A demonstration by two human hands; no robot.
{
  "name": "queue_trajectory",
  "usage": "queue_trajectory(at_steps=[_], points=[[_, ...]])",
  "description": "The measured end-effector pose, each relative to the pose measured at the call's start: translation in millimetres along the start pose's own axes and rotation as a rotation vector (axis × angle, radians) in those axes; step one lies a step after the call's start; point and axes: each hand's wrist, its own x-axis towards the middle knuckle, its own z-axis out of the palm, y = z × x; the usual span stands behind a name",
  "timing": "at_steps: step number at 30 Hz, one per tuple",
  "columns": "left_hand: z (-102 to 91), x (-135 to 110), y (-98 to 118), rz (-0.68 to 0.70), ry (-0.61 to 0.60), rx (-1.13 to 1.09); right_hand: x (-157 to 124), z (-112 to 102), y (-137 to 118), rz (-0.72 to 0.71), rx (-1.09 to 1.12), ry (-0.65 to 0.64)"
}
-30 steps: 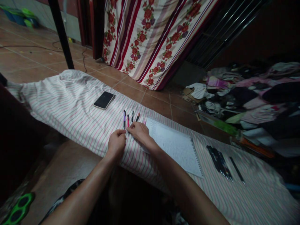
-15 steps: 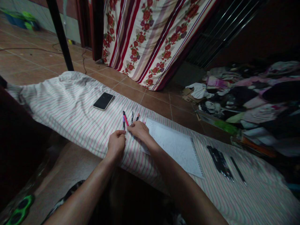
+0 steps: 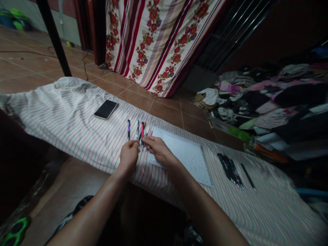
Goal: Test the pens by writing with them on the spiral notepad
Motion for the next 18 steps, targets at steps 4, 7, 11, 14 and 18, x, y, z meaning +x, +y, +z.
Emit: queue_trajectory(at_steps=[4,7,11,14,18], points=[[13.3,-10.6,8.3,-0.039,-0.056,-0.04,-11.9,-16.8,3.5,0.007,0.087,0.016],[21.7,-18.3,12.5,-0.074,-0.102,-0.059,-20.7,-28.6,6.4,0.013,0.106,0.026],[33.4,-27.3,13.9,-0.085,-0.125,-0.075,-30.9,-41.3,10.2,-0.008,0.04,0.055],[42.9,-34.0,12.0,-0.074,-0.172,-0.06,-38.3,-50.3,11.5,-0.029,-0.037,0.033],[56.3,-42.9,8.2,-0.121,-0.269,-0.071,-50.2,-64.6,9.5,-0.045,-0.118,-0.025]])
